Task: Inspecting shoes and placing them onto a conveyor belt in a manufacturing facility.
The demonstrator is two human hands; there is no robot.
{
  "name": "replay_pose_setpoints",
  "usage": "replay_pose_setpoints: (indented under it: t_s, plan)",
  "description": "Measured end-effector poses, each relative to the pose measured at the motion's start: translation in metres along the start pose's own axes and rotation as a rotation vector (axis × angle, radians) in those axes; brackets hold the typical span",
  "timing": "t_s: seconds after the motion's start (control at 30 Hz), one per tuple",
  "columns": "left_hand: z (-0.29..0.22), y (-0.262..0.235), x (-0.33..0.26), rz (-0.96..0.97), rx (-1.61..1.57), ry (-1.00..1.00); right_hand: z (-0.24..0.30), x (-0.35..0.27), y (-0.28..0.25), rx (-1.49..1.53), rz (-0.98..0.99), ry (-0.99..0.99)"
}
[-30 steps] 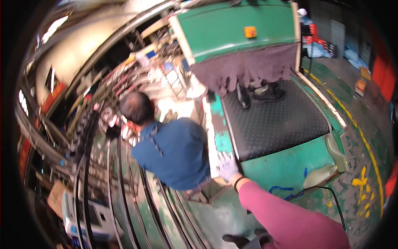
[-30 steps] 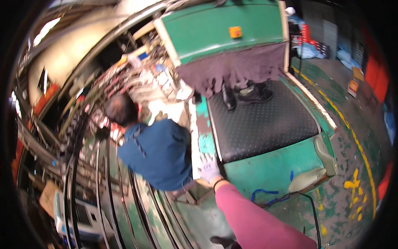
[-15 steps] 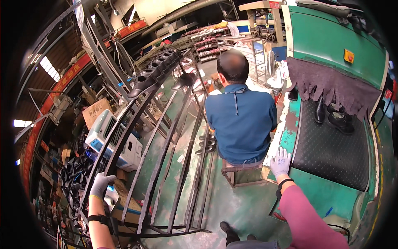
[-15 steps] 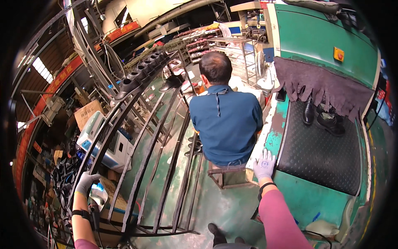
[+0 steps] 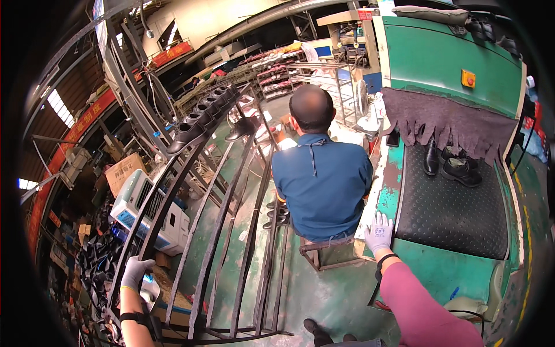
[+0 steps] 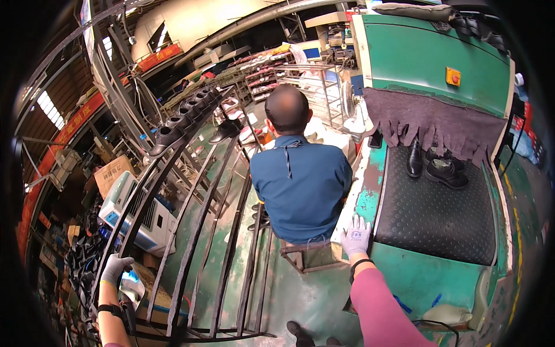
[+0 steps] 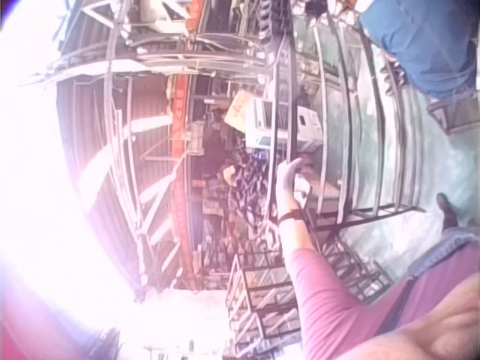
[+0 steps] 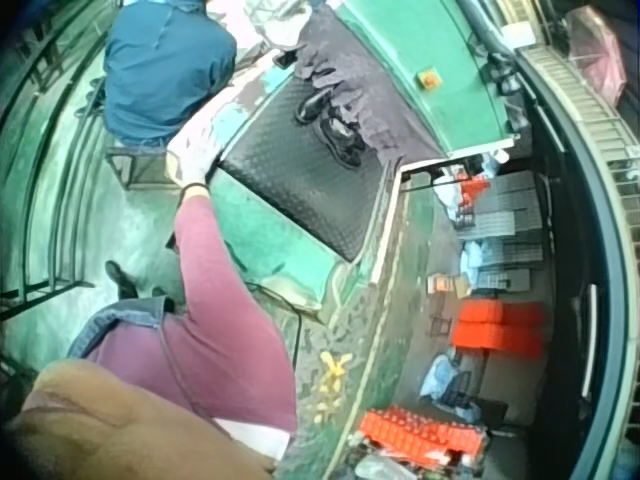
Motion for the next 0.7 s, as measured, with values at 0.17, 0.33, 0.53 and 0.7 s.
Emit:
replay_pose_setpoints:
  t_s: [0.17, 0.33, 0.53, 0.7]
  plan:
    - [0.0015, -0.0030, 0.0050, -0.002, 0.013, 0.010, -0.0022, -0.0008, 0.0029, 0.029, -0.043, -0.002]
    - [0.0008, -0.0031, 0.0049, 0.001, 0.023, -0.001, -0.0020, -0.0010, 0.0010, 0.049, -0.075, -0.002]
    - [0.0011, -0.0035, 0.0059, 0.015, 0.015, 0.009, -0.0023, 0.0006, 0.0007, 0.071, -0.076, 0.002]
    - [0.0039, -0.0058, 0.0081, 0.009, 0.032, 0.017, -0.0007, 0.0003, -0.0030, 0.055, -0.040, 0.003]
Point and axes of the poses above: each hand's wrist, its own x-axis towards the middle knuckle, its own y-axis out of the palm, z = x × y, the point moved 7 cm from there along x, towards the middle knuckle, and after that the axes turned 8 degrees about -x, right-handed, at the moved point
